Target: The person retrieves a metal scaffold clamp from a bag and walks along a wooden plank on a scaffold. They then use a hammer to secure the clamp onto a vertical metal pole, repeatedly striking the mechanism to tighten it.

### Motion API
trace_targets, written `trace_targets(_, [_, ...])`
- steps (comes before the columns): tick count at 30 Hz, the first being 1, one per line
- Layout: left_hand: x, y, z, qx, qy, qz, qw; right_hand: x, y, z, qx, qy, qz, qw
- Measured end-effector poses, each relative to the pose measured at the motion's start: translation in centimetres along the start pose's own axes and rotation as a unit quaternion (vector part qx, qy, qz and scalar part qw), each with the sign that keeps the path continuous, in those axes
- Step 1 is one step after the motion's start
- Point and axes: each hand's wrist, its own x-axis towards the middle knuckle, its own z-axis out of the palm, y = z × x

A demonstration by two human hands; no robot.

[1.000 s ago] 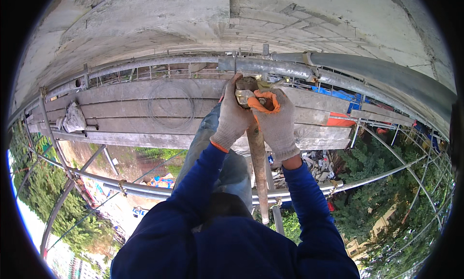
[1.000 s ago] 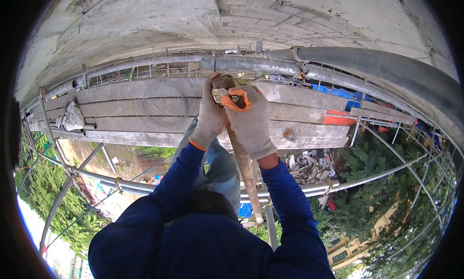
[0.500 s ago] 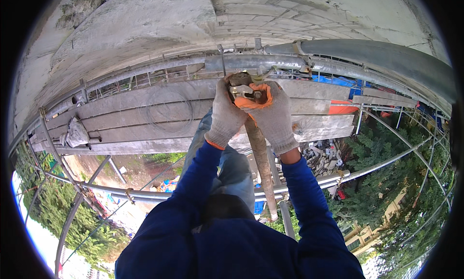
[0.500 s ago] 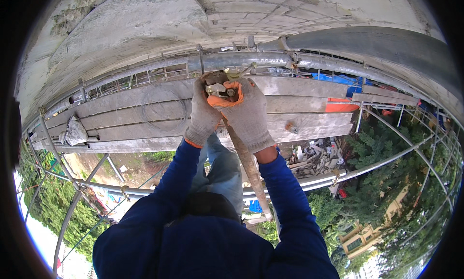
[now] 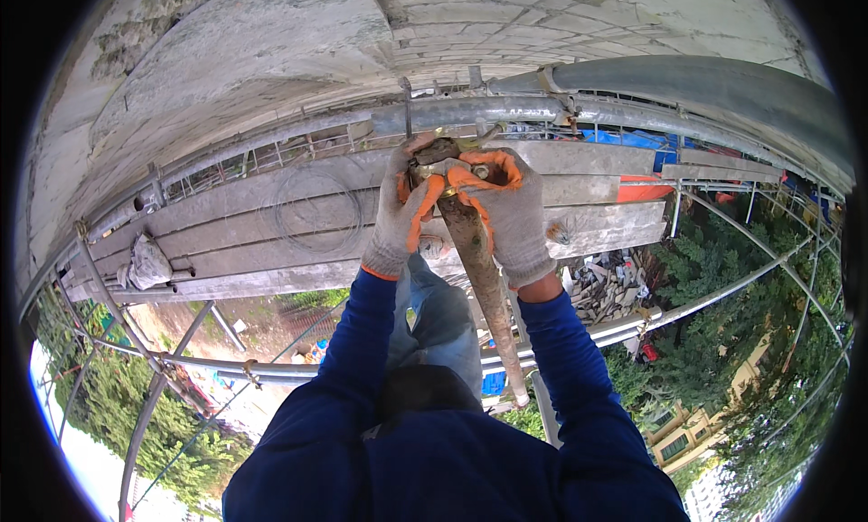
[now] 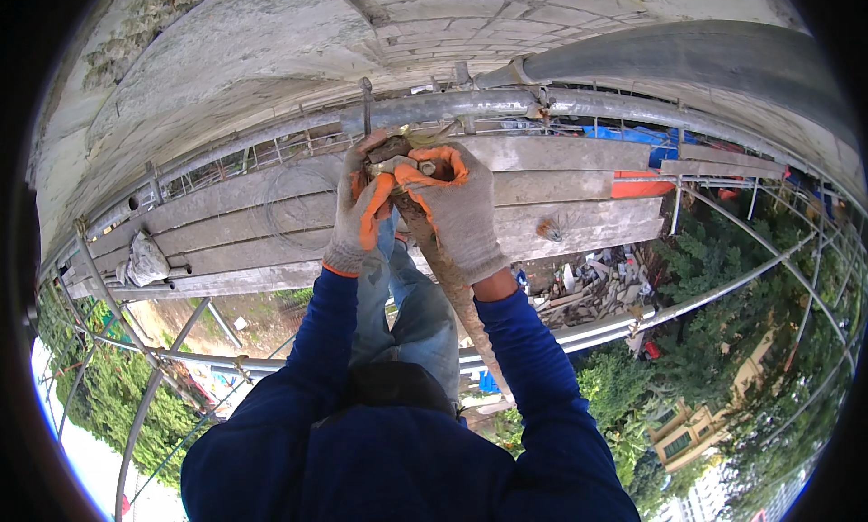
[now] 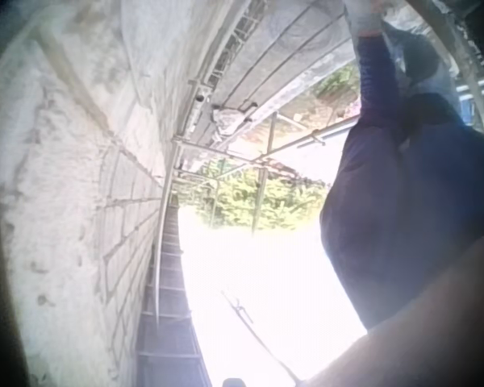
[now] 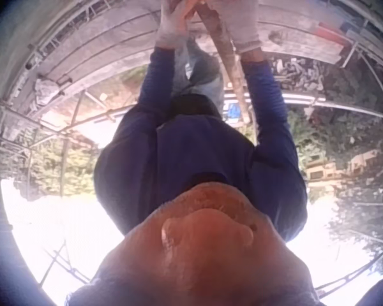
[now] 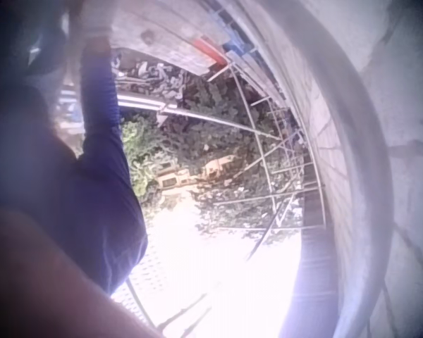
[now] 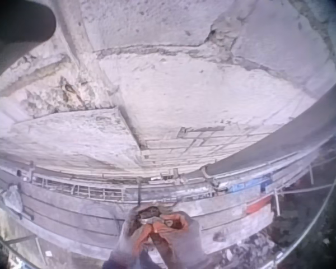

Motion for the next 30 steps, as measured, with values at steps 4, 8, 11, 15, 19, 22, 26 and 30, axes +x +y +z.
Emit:
trace_targets(4, [-0.1, 0.3, 1.3, 0.031, 0.022, 0.012, 0.999, -1.2, 2.1, 0.3, 0.028, 0.062, -0.027, 0.997])
trace_targets(8, [0.0, 0.1, 1.8, -0.008, 0.085, -0.036, 0.996, -0.9, 3.7, -0.1, -0.084, 0.087, -0.108, 0.987])
trace_targets(11, [0.9, 0.7, 1.9, -0.014, 0.105, -0.056, 0.993, 0.3, 3.0, -0.5, -0.035, 0.051, -0.053, 0.997])
trace_targets(15, [1.7, 0.5, 2.2, 0.015, 0.100, -0.056, 0.993, 0.7, 2.3, -0.1, 0.047, 0.051, 0.003, 0.998])
trace_targets(19, [2.8, -0.6, 2.4, 0.001, 0.055, -0.053, 0.997, 1.9, 2.3, -2.1, 0.112, 0.017, 0.027, 0.993])
trace_targets(22, [3.7, -3.3, 0.1, -0.071, 0.004, -0.085, 0.994, 2.3, 1.9, -4.2, 0.115, -0.034, 0.008, 0.993])
trace_targets(26, [3.4, -7.4, -3.4, -0.100, -0.066, -0.074, 0.990, 1.5, 0.9, -5.1, 0.113, -0.068, -0.012, 0.991])
trace_targets(30, [2.7, -6.5, -2.4, -0.007, -0.074, -0.041, 0.996, 0.8, 0.8, -6.5, 0.187, -0.074, 0.006, 0.979])
